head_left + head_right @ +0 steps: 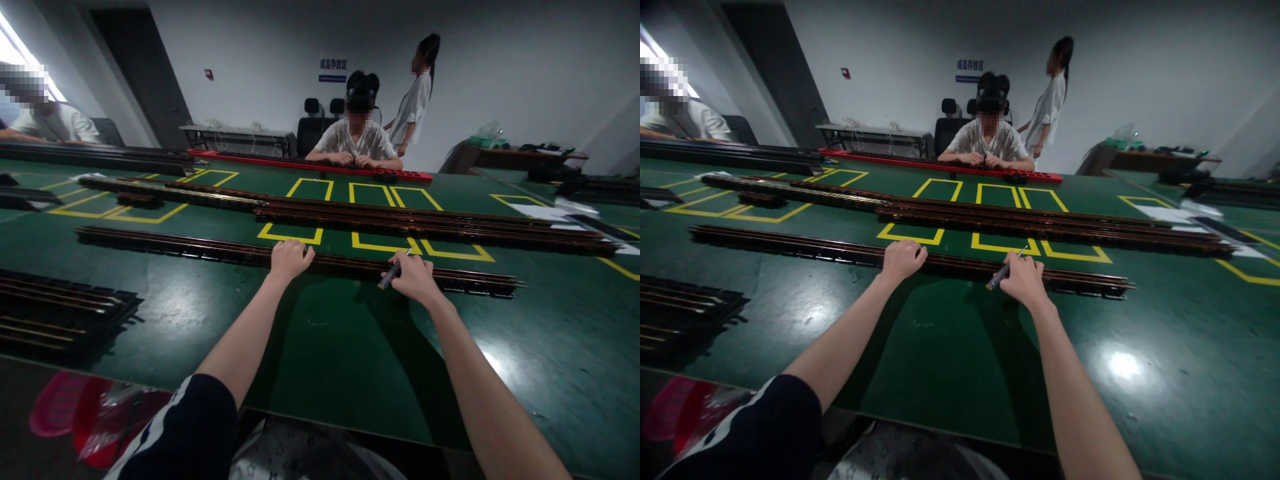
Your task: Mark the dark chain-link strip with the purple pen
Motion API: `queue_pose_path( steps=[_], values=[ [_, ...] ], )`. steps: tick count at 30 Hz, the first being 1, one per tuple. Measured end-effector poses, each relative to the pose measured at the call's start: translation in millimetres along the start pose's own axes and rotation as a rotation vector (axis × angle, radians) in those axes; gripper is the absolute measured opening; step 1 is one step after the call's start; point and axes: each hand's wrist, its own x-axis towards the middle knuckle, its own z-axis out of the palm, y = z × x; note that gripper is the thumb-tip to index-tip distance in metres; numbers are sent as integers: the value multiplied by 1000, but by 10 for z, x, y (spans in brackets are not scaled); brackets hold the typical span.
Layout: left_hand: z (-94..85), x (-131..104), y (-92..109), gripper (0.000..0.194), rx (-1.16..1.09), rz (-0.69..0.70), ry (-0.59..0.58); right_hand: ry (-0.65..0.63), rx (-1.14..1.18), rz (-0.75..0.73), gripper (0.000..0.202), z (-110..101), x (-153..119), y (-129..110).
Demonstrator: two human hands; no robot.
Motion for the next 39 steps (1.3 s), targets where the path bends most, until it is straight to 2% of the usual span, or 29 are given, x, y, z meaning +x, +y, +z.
queue_pose_path(
  steps=[2, 4, 7, 12, 15, 18, 23, 27, 32, 35, 39],
  values=[
    [12, 12, 73, 52, -18, 2, 8, 29, 30, -37, 25, 38, -10, -75],
    [20, 21, 145, 54, -47, 21, -11, 53, 39, -109, 18, 82, -18, -171],
    [38, 26, 259, 56, -58, 57, -3, 76, 58, -177, 24, 142, -29, -313],
    [86, 28, 402, 57, -74, 128, 2, 123, -74, -238, 25, 198, -32, -418],
    [103, 28, 398, 55, -78, 153, 7, 114, -76, -204, 25, 199, -13, -384],
    [99, 26, 312, 50, -30, 184, 47, 126, -66, -181, 26, 194, 10, -313],
    [65, 21, 69, 50, 51, 15, 90, 218, -178, -37, 26, 200, 7, -123],
    [48, 18, -34, 53, 47, -52, 68, 231, -120, -92, 29, 221, -18, -50],
    [50, 28, 46, 56, 13, -49, 47, 238, 28, -190, 24, 292, 3, -332],
    [77, 44, 178, 58, -24, -20, 46, 184, -14, -231, 24, 326, 18, -519],
    [133, 54, 343, 55, -54, 53, 49, 184, -62, -192, 23, 322, 18, -521]
  ],
)
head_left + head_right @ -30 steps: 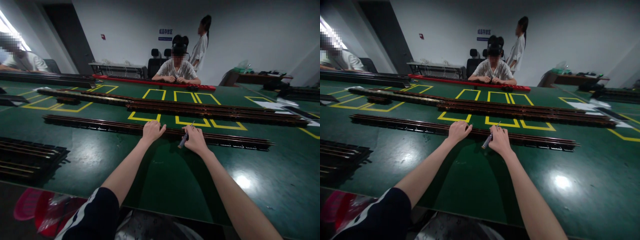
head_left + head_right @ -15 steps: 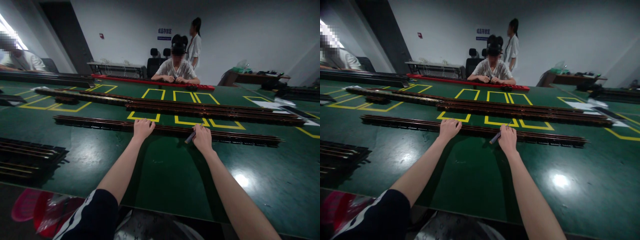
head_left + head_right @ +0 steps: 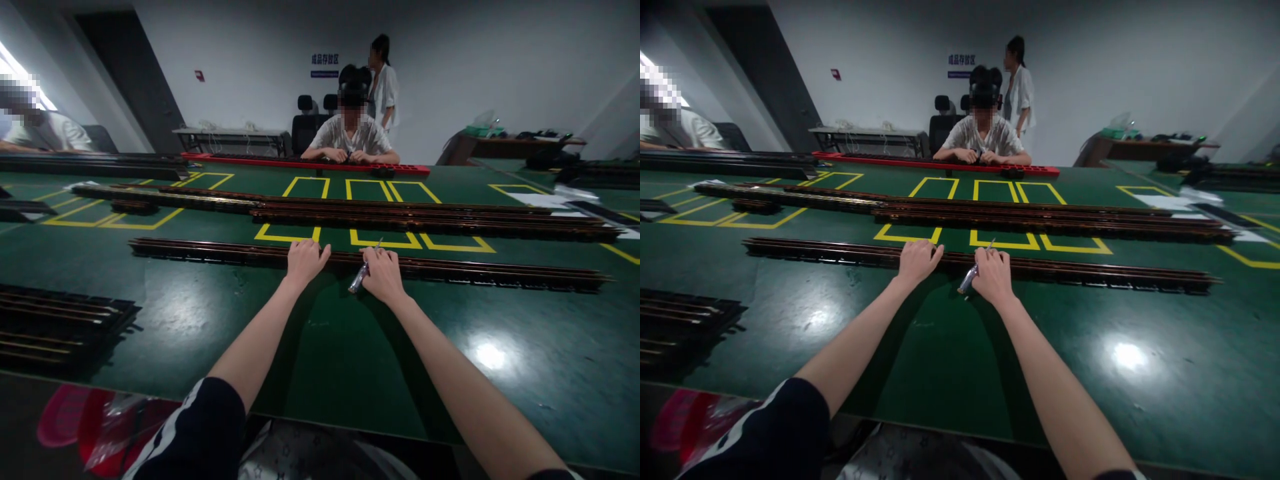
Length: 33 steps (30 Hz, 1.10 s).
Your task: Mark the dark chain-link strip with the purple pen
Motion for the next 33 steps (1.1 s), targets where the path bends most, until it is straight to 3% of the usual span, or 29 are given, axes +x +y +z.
queue_pose_path(
  steps=[7, 15, 21, 33],
  values=[
    [-18, -26, -69, 43, 16, 131, -26, 52, 87, 83, 27, 2, -24, 176],
    [-108, -59, -200, 48, 81, -35, -22, 100, 61, 158, 27, -35, -78, 360],
    [-89, -54, -170, 47, 60, -48, -19, 39, 2, 90, 23, -75, -70, 419],
    [-56, -66, -182, 47, 64, -54, 17, 60, 4, 86, 23, -56, -57, 405]
  ],
)
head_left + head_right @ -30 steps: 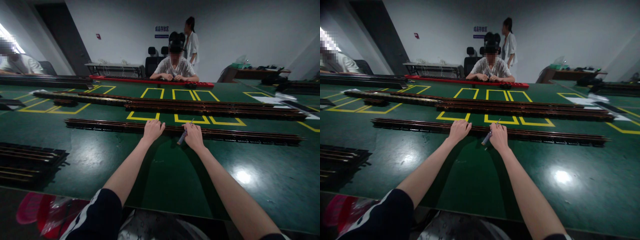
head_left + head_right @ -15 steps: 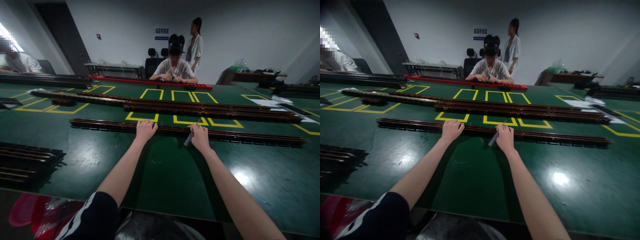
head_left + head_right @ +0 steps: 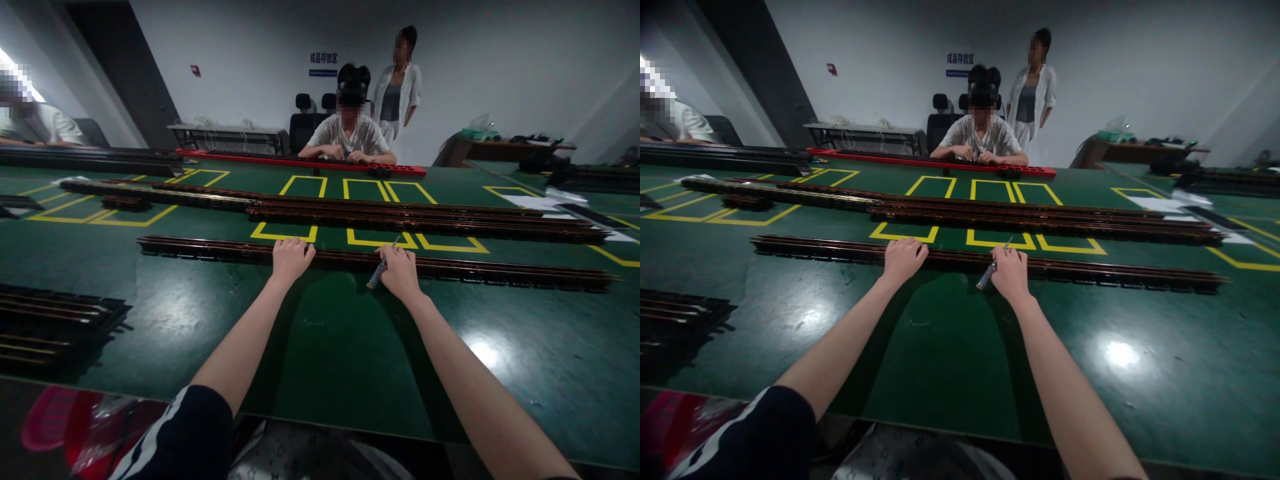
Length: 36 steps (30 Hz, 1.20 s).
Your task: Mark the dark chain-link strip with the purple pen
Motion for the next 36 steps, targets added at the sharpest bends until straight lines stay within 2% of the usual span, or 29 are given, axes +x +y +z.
queue_pose_path(
  steps=[13, 28, 36],
  values=[
    [36, 5, -12, 47, 18, 2, 21, -23, -32, 14, 24, -16, 6, -18],
    [-6, 2, 6, 47, -6, -15, -10, 5, -2, 4, 24, 18, 7, 5],
    [-11, -1, 16, 46, 26, -18, -8, -20, -24, 12, 23, 0, 12, -4]
  ],
)
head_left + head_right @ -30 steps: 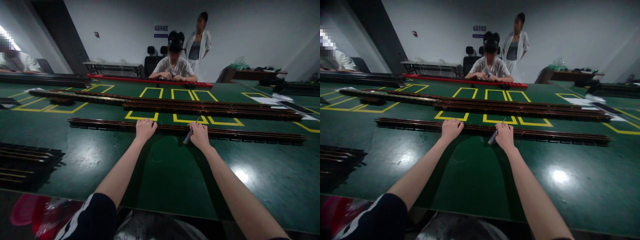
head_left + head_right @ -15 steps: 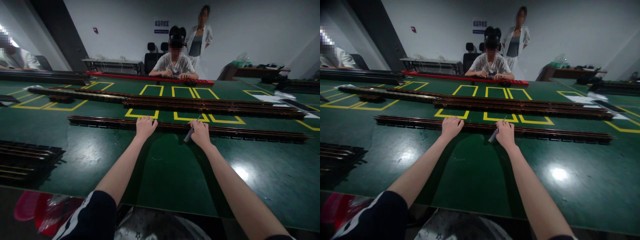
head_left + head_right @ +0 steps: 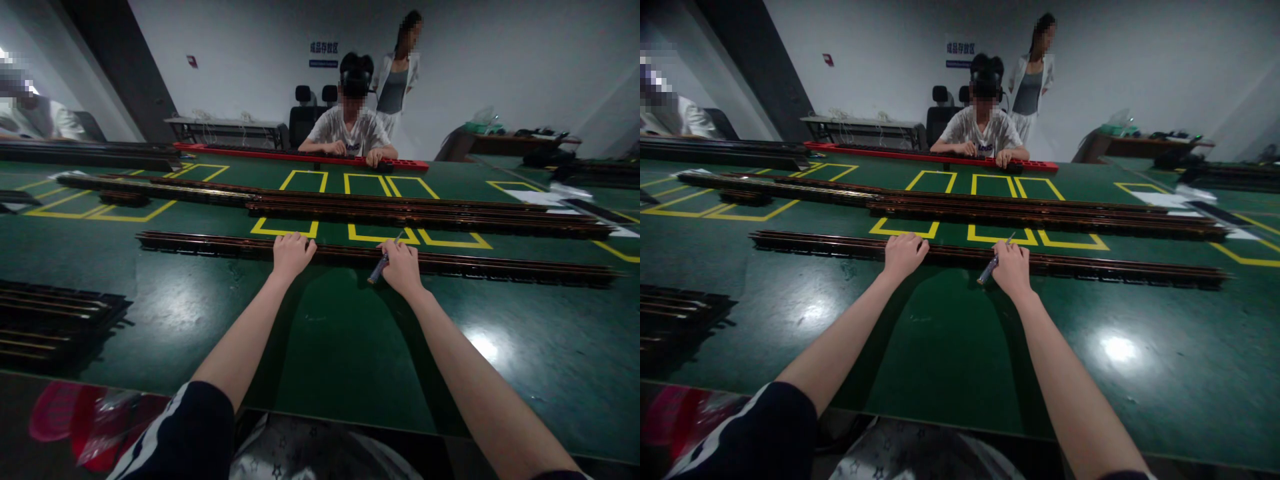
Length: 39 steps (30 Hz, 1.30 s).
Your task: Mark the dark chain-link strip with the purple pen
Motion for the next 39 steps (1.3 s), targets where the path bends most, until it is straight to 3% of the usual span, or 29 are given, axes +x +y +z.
queue_pose_path(
  steps=[27, 39],
  values=[
    [2, 4, -7, 48, -35, 6, -13, -33, 11, 18, 23, -43, -3, -28],
    [14, 5, -14, 48, -33, 4, -4, 20, 5, -2, 23, 1, -1, -6]
  ],
)
